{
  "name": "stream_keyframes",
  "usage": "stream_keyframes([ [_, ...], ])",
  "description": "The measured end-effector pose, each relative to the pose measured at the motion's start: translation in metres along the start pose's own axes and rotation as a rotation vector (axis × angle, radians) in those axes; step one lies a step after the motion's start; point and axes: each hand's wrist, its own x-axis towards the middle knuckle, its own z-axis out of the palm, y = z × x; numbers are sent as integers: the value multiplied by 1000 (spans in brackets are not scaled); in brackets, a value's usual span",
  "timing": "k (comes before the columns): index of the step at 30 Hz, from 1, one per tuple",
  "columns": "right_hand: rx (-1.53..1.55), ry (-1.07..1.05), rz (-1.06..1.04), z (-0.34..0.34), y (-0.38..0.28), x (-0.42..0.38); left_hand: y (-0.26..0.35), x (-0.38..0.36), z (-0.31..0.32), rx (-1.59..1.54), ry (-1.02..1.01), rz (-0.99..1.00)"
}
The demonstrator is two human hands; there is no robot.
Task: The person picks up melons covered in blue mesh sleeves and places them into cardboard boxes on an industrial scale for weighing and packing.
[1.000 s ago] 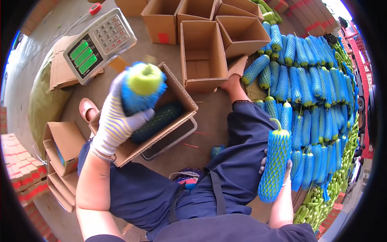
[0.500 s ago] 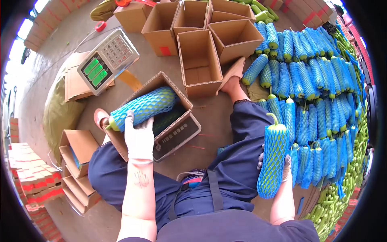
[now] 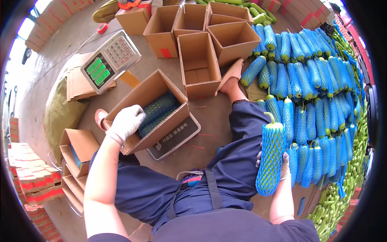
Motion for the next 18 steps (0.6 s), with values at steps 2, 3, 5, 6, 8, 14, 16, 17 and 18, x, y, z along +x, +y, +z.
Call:
stream_keyframes([
  [2,3,-9,13,1,1,0,2,5,2,558,-27,37],
  [3,-4,-8,16,2,1,0,-1,12,8,668,-94,-21],
  [5,-20,46,7,8,0,-1,-17,38,24,859,-244,-118],
  [6,-27,65,-4,24,-3,0,-30,52,39,870,-307,-168],
  [8,-40,59,4,12,1,1,-40,64,55,871,-375,-214],
  [14,-142,94,2,41,-9,1,-24,44,24,488,-358,-217],
  [16,-230,103,-5,66,-15,3,-8,29,9,109,-182,-83],
  [17,-269,65,-13,80,-18,10,6,19,5,-116,-61,0],
  [18,-308,24,-18,98,-21,21,17,12,5,-389,-76,36],
])
